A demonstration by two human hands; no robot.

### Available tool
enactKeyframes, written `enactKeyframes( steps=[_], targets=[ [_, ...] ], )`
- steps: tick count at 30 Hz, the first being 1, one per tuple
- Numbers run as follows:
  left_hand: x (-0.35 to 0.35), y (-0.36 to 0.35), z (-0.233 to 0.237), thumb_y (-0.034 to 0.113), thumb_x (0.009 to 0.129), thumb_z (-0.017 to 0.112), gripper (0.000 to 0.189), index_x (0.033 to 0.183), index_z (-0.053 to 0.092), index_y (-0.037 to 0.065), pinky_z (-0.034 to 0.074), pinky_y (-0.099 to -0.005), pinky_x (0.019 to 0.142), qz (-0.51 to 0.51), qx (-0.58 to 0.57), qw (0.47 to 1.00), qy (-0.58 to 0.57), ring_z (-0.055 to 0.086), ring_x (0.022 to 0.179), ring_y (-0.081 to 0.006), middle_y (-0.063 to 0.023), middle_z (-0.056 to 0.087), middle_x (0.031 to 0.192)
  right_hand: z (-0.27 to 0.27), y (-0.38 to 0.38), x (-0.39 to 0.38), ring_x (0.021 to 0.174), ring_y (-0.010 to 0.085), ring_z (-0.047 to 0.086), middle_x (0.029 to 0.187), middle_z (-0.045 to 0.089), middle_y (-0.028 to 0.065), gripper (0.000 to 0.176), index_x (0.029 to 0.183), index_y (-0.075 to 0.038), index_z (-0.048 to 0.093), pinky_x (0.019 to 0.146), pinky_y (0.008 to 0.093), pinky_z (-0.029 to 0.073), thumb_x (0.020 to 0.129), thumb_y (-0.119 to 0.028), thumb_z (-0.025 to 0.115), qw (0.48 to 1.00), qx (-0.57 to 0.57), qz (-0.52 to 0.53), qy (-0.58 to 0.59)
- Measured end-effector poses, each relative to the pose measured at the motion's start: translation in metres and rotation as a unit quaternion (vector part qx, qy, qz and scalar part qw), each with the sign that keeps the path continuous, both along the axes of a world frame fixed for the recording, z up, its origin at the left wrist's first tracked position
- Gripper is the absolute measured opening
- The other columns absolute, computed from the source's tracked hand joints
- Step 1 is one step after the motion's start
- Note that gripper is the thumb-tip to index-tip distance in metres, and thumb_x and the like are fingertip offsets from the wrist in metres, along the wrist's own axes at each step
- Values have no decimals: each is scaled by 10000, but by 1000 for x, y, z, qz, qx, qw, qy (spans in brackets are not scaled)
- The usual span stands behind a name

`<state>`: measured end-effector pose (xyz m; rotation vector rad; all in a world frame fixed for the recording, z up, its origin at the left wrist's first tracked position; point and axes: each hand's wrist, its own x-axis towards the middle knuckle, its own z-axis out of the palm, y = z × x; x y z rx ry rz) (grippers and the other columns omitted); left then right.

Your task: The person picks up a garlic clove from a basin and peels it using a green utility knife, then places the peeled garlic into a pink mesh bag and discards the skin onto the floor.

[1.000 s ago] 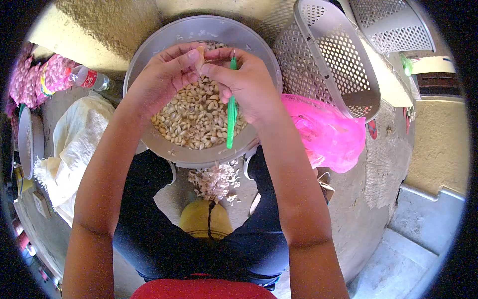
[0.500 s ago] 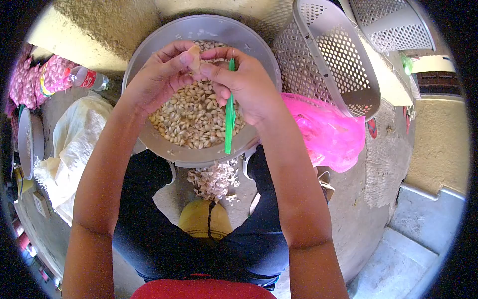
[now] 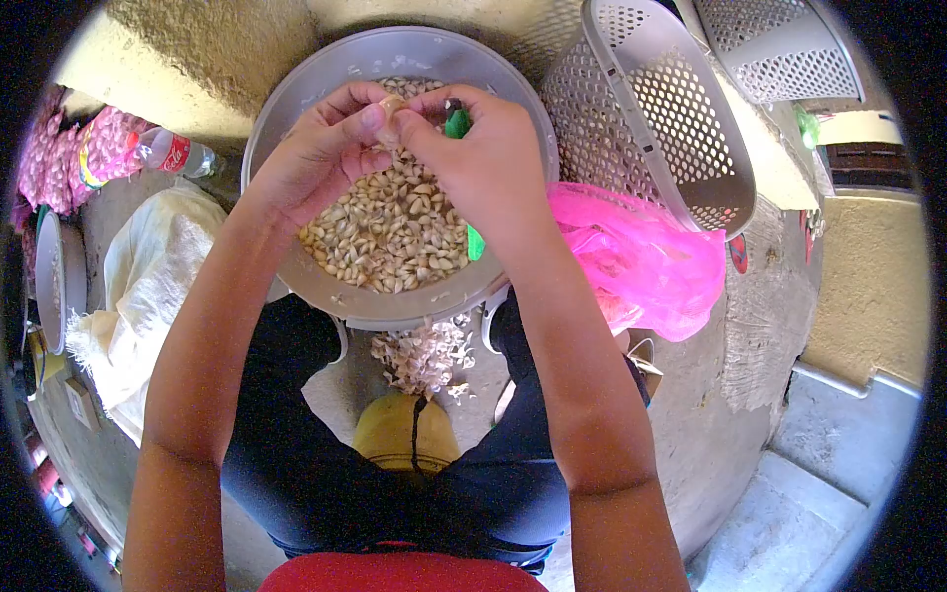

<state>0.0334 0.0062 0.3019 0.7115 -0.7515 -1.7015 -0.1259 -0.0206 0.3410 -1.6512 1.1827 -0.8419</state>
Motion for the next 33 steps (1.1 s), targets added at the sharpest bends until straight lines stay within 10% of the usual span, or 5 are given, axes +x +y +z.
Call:
enactKeyframes(
  steps=[9,18,27,33],
  targets=[
    [0,-2,1,215,843,537,195,990,528,87,480,-244,647,26,21,999,-31,562,714,-79,4,576,842,-3,-8,-6,505,97,510,567,565,47,244,780,-27,634,495,255,402,711,-261,632,999,14,-13,42],
    [8,-3,5,238,848,526,228,1019,517,87,463,-215,556,-6,19,1000,-2,572,753,-99,-15,581,901,-10,-11,-14,729,360,576,741,589,211,240,842,12,604,675,382,456,693,-175,589,954,-106,5,281],
    [6,0,8,128,822,548,243,1048,497,57,480,-234,655,-1,29,999,-20,572,855,-133,-74,563,1031,-13,-18,-19,743,337,589,750,599,195,278,922,34,570,677,368,460,712,-149,576,971,-136,51,190],
    [9,-1,5,117,817,545,280,1083,495,43,480,-243,705,-15,14,999,-32,559,893,-131,-76,554,1049,19,-7,-7,801,299,598,780,597,203,388,972,79,514,707,353,451,758,-238,578,951,204,36,229]
  ],
)
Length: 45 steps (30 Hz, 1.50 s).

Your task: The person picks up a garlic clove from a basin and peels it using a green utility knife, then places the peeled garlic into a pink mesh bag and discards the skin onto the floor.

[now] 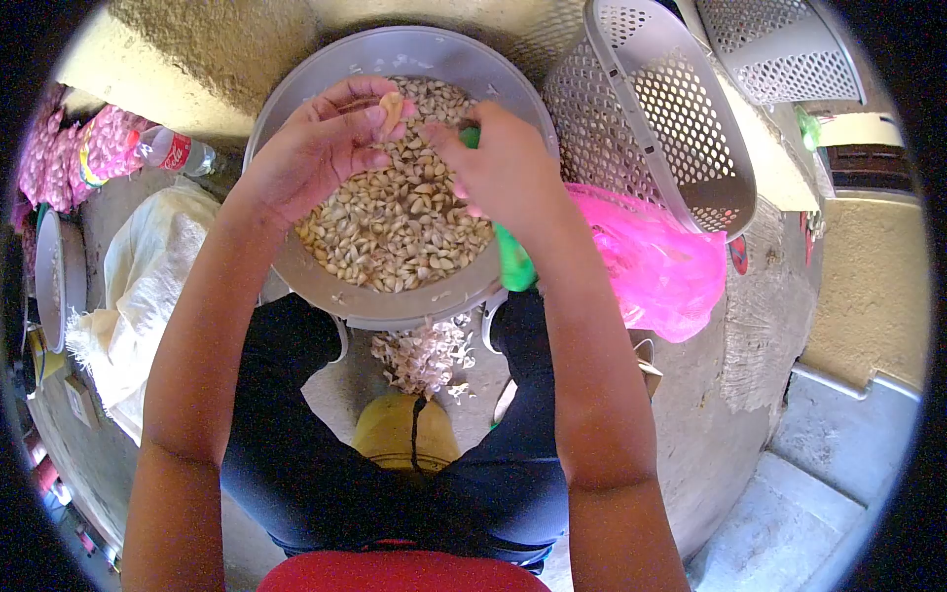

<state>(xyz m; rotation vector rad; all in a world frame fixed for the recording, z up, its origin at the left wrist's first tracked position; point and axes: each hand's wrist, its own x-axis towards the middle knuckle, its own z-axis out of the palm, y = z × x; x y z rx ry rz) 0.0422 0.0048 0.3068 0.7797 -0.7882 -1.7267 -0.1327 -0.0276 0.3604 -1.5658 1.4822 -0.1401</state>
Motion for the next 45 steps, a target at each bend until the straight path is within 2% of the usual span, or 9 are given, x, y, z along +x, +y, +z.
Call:
enactKeyframes(
  steps=[3,6,9,12,15,18,21,35,45],
  targets=[
    [0,0,2,125,819,543,308,1109,492,34,483,-243,717,-2,-1,1000,-21,554,902,-122,-70,556,1043,-24,-3,-7,751,236,608,788,597,172,415,980,72,504,682,337,460,770,-278,574,968,-232,89,26],
    [1,0,3,131,820,541,336,1136,485,30,485,-243,725,-3,5,999,-37,550,905,-112,-62,559,1032,-28,-14,-15,669,96,547,753,554,50,285,922,5,514,570,238,414,814,-255,556,992,-82,89,-19],
    [2,0,3,137,821,539,346,1145,484,27,485,-238,724,0,9,999,-42,549,902,-103,-58,562,1026,-27,-8,-16,666,93,537,755,545,28,226,934,-9,510,571,233,413,837,-212,535,982,-60,129,-126],
    [3,0,5,140,821,538,344,1143,490,29,481,-228,711,-1,9,998,-55,551,894,-95,-49,570,1011,-25,-7,-13,652,145,566,791,589,115,320,907,31,476,619,300,450,822,-270,543,966,-34,124,-223],
    [4,1,7,143,821,539,338,1138,497,32,475,-217,692,-7,11,998,-63,553,864,-86,-35,579,985,-15,-2,-8,643,145,551,746,583,100,312,877,10,488,607,307,442,819,-289,555,966,-81,116,-216],
    [5,1,6,146,819,545,329,1126,510,32,471,-211,672,-25,8,998,-56,557,818,-78,-23,588,949,-20,-4,-5,643,177,549,720,578,113,305,853,-4,506,600,316,432,803,-296,578,952,-176,118,-223],
    [5,1,6,150,818,550,321,1113,522,26,472,-206,653,-52,3,998,-44,560,784,-73,-22,593,925,-15,2,-1,645,215,549,708,566,137,315,834,-11,522,596,327,425,785,-312,599,944,-262,118,-163],
    [-3,5,9,137,819,554,307,1082,529,-21,483,-217,658,-41,7,998,-55,565,796,-97,-57,589,947,-22,0,-3,625,286,548,689,551,181,342,833,3,525,578,341,419,790,-332,582,939,-269,136,-163],
    [-12,8,9,130,827,539,301,1083,525,-29,474,-245,781,13,7,999,-40,567,887,-129,-86,579,1001,-21,2,-1,656,345,559,694,556,210,349,824,16,521,575,370,420,798,-329,565,942,-269,127,-153]
  ],
)
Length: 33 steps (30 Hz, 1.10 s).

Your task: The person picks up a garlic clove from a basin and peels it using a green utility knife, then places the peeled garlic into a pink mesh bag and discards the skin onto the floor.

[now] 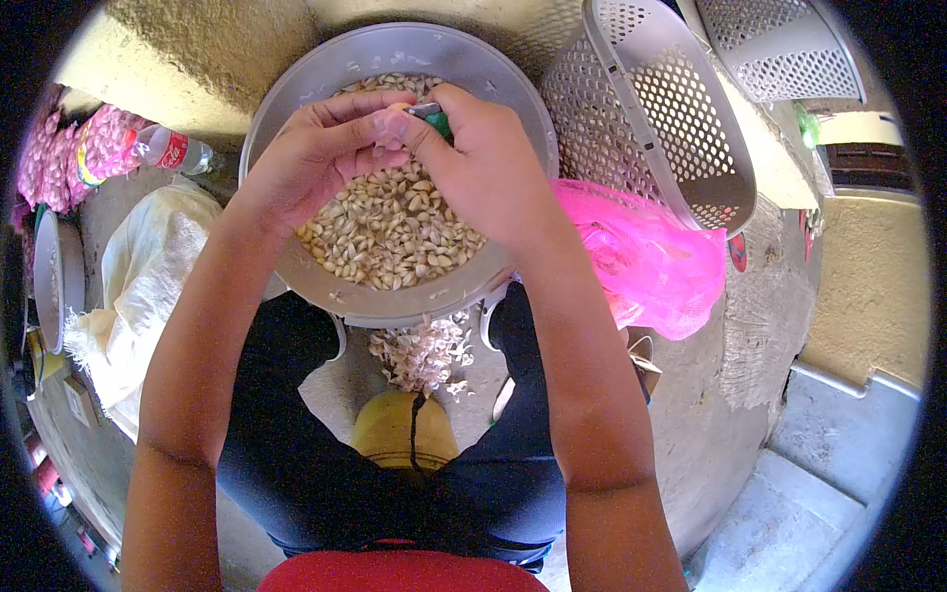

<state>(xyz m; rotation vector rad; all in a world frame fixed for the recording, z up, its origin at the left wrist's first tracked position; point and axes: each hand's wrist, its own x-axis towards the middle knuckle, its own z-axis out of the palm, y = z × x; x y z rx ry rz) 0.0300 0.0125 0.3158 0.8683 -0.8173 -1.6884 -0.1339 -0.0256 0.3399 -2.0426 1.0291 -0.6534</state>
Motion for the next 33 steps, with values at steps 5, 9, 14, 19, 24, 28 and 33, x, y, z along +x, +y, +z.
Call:
enactKeyframes(
  steps=[5,9,14,19,24,28,33],
  targets=[
    [-6,1,-3,98,838,512,297,1107,508,-27,464,-249,804,43,6,999,28,563,895,-131,-87,575,1015,-1,3,4,679,385,546,701,553,222,341,822,15,512,583,407,418,807,-323,549,998,-48,-26,37],
    [-8,2,-6,88,843,499,299,1119,498,-28,460,-236,805,58,17,996,73,549,892,-114,-84,566,1015,-7,7,8,663,396,538,682,546,220,326,805,11,493,575,432,416,816,-313,532,991,-127,-14,46],
    [-12,3,-10,102,840,509,297,1108,502,-25,461,-223,792,73,35,988,135,535,882,-97,-72,557,986,-8,8,11,658,387,544,690,553,206,309,795,-1,484,576,442,421,813,-306,529,985,-157,-20,72],
    [-10,3,-6,129,818,544,304,1085,510,-13,474,-226,759,69,49,989,121,550,828,-94,-42,560,901,-11,9,11,660,376,551,696,566,190,289,792,-15,488,583,444,428,796,-298,544,972,-199,-15,121],
    [7,-3,-3,135,803,564,187,964,533,44,485,-251,719,-39,64,996,57,567,780,-99,-19,565,825,-8,3,4,658,371,552,668,560,184,280,780,-17,489,586,444,428,783,-290,554,973,-190,27,127],
    [16,-3,-2,141,801,576,114,875,514,79,487,-260,706,-74,77,994,-19,570,763,-89,-3,565,808,-7,7,4,656,372,549,649,549,185,290,765,-12,486,588,441,428,780,-292,559,971,-187,56,141],
    [15,-6,-10,152,803,587,119,875,525,79,485,-238,660,-36,50,998,3,555,719,-75,3,563,817,-9,7,4,655,368,552,646,548,188,315,762,-11,483,589,442,429,786,-317,555,970,-196,54,134]
  ],
)
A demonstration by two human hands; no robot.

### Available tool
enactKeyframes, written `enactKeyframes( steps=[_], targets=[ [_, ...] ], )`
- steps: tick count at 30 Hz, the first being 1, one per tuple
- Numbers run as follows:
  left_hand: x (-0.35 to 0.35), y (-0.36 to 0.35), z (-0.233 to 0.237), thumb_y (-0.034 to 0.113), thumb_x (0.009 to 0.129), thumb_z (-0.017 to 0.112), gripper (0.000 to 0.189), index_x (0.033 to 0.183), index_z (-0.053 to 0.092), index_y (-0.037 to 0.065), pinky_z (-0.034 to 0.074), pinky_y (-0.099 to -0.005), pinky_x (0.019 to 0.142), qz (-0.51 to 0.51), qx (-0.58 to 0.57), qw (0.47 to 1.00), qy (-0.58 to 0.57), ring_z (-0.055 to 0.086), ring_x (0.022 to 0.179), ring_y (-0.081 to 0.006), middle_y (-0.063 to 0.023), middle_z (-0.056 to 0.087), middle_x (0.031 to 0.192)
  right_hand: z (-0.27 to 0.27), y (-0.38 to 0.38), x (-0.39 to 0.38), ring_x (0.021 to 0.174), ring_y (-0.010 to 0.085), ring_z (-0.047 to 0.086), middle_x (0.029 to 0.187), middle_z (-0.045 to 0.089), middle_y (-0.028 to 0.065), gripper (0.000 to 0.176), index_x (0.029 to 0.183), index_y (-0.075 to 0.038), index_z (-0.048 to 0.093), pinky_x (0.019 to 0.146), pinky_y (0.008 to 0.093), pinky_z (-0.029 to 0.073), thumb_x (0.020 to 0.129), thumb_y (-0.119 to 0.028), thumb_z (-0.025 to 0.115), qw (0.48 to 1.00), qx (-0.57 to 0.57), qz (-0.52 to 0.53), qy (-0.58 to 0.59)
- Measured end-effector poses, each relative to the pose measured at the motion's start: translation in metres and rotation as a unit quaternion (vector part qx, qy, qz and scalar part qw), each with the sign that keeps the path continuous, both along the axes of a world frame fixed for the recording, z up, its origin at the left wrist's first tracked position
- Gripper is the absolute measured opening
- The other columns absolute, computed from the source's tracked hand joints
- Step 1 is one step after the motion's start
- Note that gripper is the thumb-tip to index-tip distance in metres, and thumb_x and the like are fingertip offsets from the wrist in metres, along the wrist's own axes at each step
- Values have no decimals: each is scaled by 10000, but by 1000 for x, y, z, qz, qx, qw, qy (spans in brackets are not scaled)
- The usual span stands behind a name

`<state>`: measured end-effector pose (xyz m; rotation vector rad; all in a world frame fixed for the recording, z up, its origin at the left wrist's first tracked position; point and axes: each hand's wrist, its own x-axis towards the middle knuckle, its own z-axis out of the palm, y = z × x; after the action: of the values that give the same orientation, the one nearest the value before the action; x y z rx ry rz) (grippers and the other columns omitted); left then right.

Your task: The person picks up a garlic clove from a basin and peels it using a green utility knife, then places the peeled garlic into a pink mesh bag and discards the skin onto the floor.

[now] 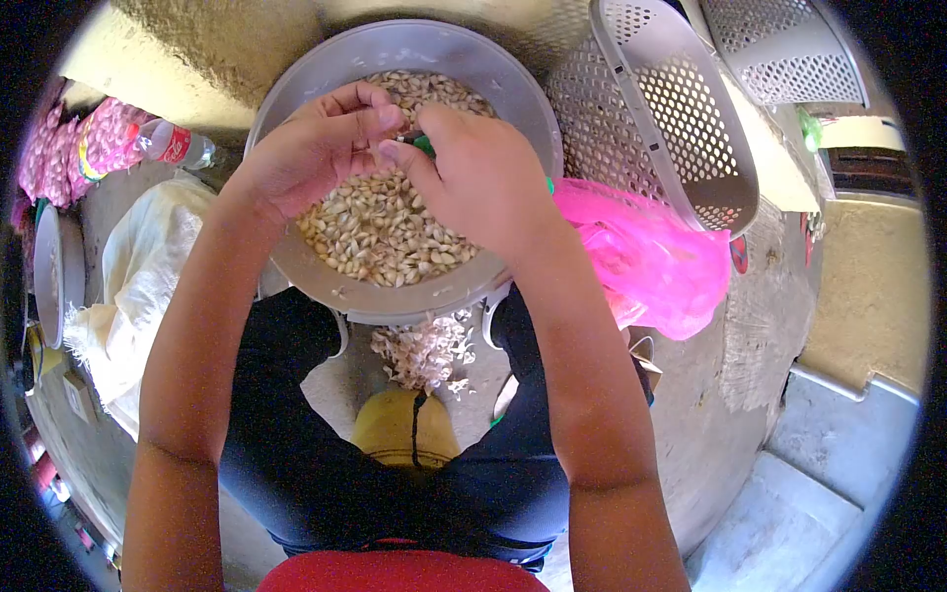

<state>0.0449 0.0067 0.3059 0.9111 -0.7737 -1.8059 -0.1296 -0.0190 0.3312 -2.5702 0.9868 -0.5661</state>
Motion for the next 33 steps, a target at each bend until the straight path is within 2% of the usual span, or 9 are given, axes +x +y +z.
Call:
enactKeyframes(
  steps=[6,9,12,15,18,21,27,30,33],
  targets=[
    [-1,-3,-4,174,823,569,123,881,542,70,467,-206,624,88,-14,996,-13,529,667,-60,-1,571,832,0,6,4,669,369,558,664,558,190,347,796,-14,489,599,442,436,799,-359,528,998,30,-1,48],
    [-1,-4,-2,182,828,564,126,886,542,72,464,-201,629,118,-4,993,-21,530,674,-54,-4,579,847,-2,6,3,668,372,559,659,561,191,348,793,-20,503,597,439,438,800,-367,525,999,44,-7,23],
    [-2,-5,-3,183,824,570,132,893,543,73,462,-203,630,129,-30,991,-14,538,705,-56,-10,586,863,-1,3,1,648,367,560,639,554,193,382,819,-13,534,603,426,439,783,-392,551,993,113,-24,4],
    [0,-4,-1,179,816,580,142,900,542,70,461,-209,636,140,-65,987,-51,545,742,-66,-20,589,874,-6,-2,-3,550,279,565,601,562,131,429,860,-16,571,527,366,441,742,-427,601,985,138,-64,-79],
    [-2,-4,4,160,807,587,140,897,543,63,457,-210,645,144,-108,975,-127,545,762,-75,-27,589,878,0,-11,-5,459,146,500,599,567,56,420,907,-31,590,434,276,406,714,-400,642,913,326,-168,-180],
    [-5,-2,6,112,795,593,118,883,546,49,451,-209,662,145,-172,952,-208,542,772,-79,-30,589,885,2,-15,-6,426,61,428,619,572,10,345,899,-32,595,390,209,362,732,-332,629,862,416,-145,-252],
    [-13,4,7,9,773,574,86,855,557,29,450,-230,728,146,-298,878,-346,548,850,-93,-28,594,911,-6,-9,0,415,63,426,659,607,36,233,852,-10,597,375,210,366,760,-223,582,830,452,-169,-281],
    [-17,8,10,-13,765,564,77,835,563,19,458,-243,737,142,-309,859,-383,558,859,-101,-35,605,906,-8,-7,2,425,66,452,659,617,46,214,823,-3,596,371,218,371,759,-206,581,868,395,-202,-225],
    [-19,9,9,-26,755,565,73,819,568,10,469,-249,729,148,-328,830,-426,572,844,-103,-46,618,891,-10,-6,2,433,69,467,598,587,42,214,823,11,590,376,223,380,758,-192,587,866,387,-203,-242]
  ],
)
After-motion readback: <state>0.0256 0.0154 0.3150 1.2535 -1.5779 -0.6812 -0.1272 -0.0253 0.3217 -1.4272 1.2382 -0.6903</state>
